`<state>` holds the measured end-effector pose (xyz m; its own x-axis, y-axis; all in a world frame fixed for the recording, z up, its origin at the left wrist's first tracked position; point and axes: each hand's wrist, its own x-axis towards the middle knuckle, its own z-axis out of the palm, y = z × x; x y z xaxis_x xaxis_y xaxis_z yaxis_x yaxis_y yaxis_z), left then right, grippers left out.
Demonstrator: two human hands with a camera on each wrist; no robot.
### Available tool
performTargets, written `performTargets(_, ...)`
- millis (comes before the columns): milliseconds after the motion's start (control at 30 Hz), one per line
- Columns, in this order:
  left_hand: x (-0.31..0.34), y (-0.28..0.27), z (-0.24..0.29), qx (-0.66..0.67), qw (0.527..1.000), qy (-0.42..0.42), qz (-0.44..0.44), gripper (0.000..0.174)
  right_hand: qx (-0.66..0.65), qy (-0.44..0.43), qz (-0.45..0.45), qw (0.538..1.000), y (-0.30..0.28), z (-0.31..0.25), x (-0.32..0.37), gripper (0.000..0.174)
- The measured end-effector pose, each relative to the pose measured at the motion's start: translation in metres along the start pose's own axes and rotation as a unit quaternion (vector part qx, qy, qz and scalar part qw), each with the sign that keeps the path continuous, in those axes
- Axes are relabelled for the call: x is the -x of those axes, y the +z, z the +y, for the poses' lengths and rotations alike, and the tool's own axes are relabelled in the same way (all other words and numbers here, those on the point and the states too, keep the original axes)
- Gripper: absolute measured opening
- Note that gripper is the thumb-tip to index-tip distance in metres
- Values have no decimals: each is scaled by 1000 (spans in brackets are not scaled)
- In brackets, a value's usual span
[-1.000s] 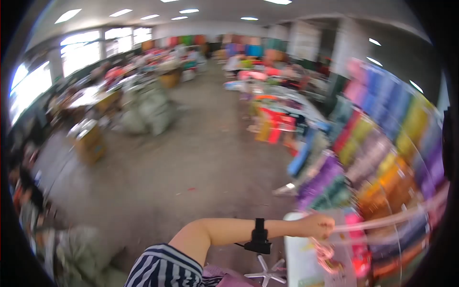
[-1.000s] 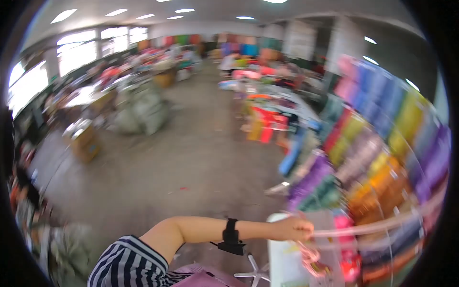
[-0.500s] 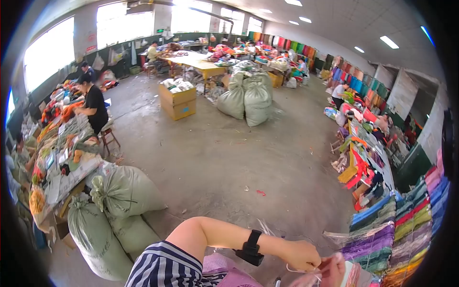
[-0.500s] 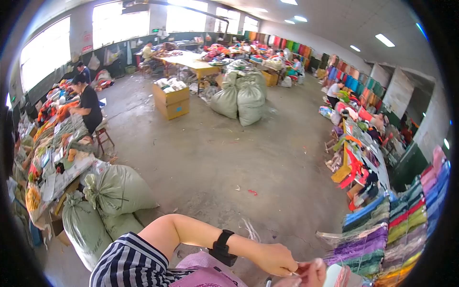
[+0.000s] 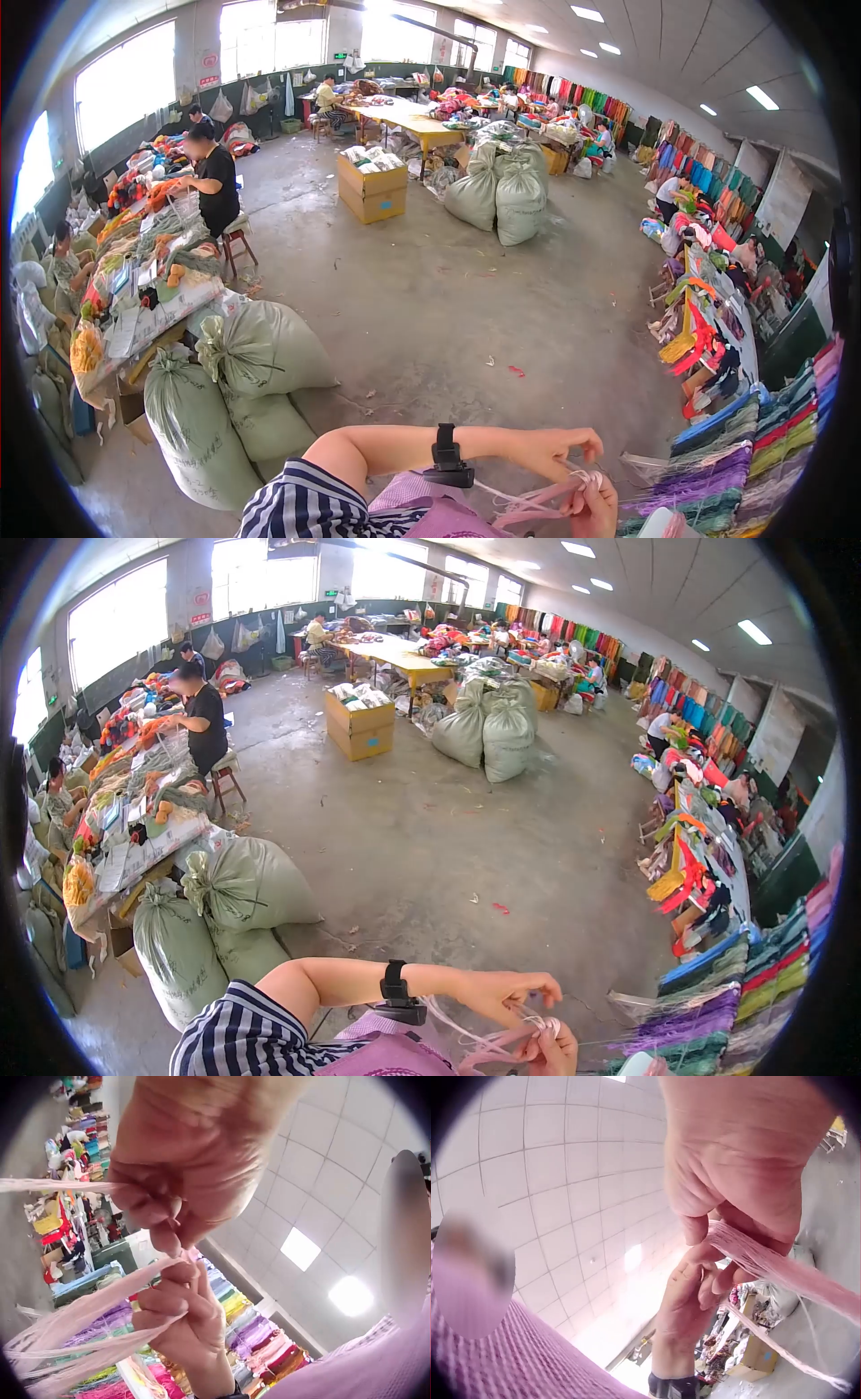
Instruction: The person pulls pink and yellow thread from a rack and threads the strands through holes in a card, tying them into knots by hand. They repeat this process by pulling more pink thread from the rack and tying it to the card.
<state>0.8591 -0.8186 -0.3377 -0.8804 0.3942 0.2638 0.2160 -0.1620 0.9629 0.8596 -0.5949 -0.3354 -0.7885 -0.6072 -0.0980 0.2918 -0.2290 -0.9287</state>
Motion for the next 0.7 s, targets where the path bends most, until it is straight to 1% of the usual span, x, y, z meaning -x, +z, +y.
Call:
performTargets(33,3,4,1,1,1000,-1,0,16,-9,28,-13,999,6,-6,1,17)
performTargets(67,7,10,0,36,999,4,-18,19,-20,55,-26,998,12,-12,2,15)
performTargets(100,9,14,-3,72,997,9,-36,22,-22,56,-24,998,16,-18,1,15)
performTargets(133,8,14,-8,73,997,7,-36,22,27,86,-28,996,20,-24,1,14)
performTargets(167,6,11,-16,11,990,-80,-112,21,76,114,-33,990,23,-28,2,13)
performTargets(200,3,9,-25,-52,967,-165,-187,20,75,115,-31,990,23,-30,5,13)
performTargets(233,0,8,-36,-85,963,-179,-182,16,86,109,-11,990,22,-33,7,13)
performTargets(267,-2,4,-52,-84,963,-180,-183,16,96,104,8,990,20,-34,8,14)
performTargets(300,-5,-2,-67,-130,973,-125,-142,14,95,105,10,990,11,-32,10,14)
performTargets(333,-7,-8,-81,-174,977,-68,-100,14,104,68,20,992,-4,-29,14,15)
performTargets(367,-6,-14,-84,-173,977,-69,-100,14,112,31,31,993,-12,-30,15,16)
performTargets(400,-5,-21,-86,-223,967,-98,-69,13,112,32,31,993,-19,-32,17,16)
performTargets(433,-2,-27,-88,-272,953,-125,-36,12,99,20,61,993,-26,-37,20,13)
performTargets(467,1,-32,-84,-271,954,-126,-35,12,85,7,91,992,-30,-43,24,9)
performTargets(500,5,-38,-78,-266,950,-162,-31,15,84,8,90,992,-36,-47,28,9)
performTargets(533,11,-41,-75,-262,944,-199,-26,18,65,-8,128,990,-41,-50,31,5)
performTargets(567,16,-44,-76,-262,944,-200,-26,18,45,-24,165,985,-47,-54,35,7)
performTargets(600,20,-49,-79,-298,934,-196,-5,20,44,-24,165,985,-53,-56,37,7)
performTargets(633,25,-53,-82,-333,923,-190,17,22,34,-48,174,983,-58,-58,40,10)
performTargets(700,35,-63,-84,-348,917,-195,17,24,14,-79,184,980,-49,-69,42,14)
